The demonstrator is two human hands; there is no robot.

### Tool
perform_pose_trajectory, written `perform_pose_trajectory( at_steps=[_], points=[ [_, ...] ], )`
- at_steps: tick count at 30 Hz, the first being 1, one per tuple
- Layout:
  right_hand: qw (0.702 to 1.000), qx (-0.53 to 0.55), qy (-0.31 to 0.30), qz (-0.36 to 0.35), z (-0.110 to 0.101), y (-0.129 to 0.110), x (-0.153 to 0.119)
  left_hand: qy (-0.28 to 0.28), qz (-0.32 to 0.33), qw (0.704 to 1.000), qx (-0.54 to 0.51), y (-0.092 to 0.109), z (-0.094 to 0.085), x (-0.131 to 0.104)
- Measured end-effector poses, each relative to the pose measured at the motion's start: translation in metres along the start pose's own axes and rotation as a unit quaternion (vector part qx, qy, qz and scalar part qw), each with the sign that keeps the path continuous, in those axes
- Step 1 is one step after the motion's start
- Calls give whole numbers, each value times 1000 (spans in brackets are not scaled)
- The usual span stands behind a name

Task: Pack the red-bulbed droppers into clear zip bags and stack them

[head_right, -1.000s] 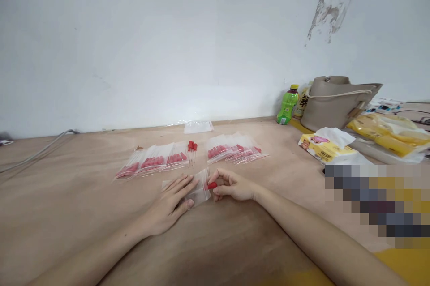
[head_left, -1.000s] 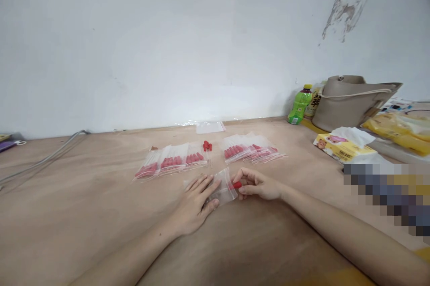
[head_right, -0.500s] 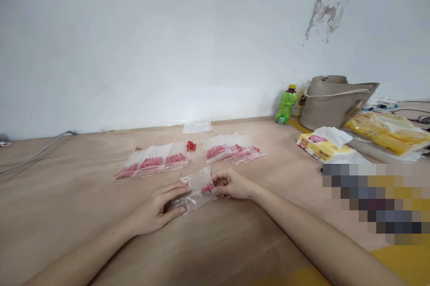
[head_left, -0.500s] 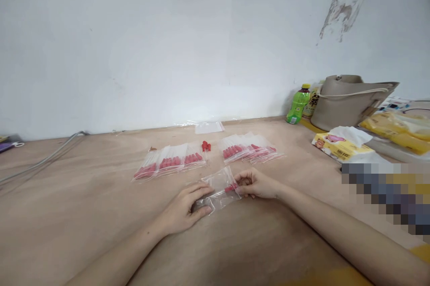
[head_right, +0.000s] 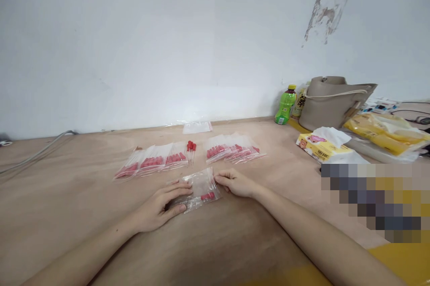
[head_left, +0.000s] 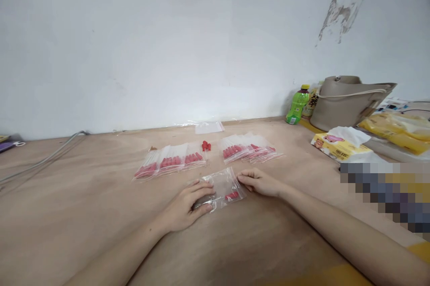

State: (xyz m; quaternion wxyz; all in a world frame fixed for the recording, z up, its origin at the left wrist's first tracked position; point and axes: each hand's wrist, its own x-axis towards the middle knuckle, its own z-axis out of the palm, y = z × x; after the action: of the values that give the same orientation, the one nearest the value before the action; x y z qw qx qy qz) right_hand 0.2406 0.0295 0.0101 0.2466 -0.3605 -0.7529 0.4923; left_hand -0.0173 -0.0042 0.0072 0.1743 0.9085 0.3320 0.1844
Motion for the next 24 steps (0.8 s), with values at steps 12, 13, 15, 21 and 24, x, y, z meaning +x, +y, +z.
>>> perform_pose_trajectory(
  at_steps=[12, 13, 15, 21, 24],
  points=[
    [980, 157, 63, 106, 25, 10, 1, 23, -23, 999, -13, 4, 0, -2],
    [980, 161, 50, 106, 24, 9, 1, 22, -19, 999, -19, 4, 0, -2],
    [981, 150, 51, 114, 19, 6, 2, 21, -13, 999, -25, 5, -1, -1],
    [967, -76, 245, -8, -4, -3, 31, 25, -15, 999, -32, 6, -2, 0],
    [944, -207, 258, -7, -8, -14, 63, 24, -18, 999, -37, 5, -1, 1]
  ],
)
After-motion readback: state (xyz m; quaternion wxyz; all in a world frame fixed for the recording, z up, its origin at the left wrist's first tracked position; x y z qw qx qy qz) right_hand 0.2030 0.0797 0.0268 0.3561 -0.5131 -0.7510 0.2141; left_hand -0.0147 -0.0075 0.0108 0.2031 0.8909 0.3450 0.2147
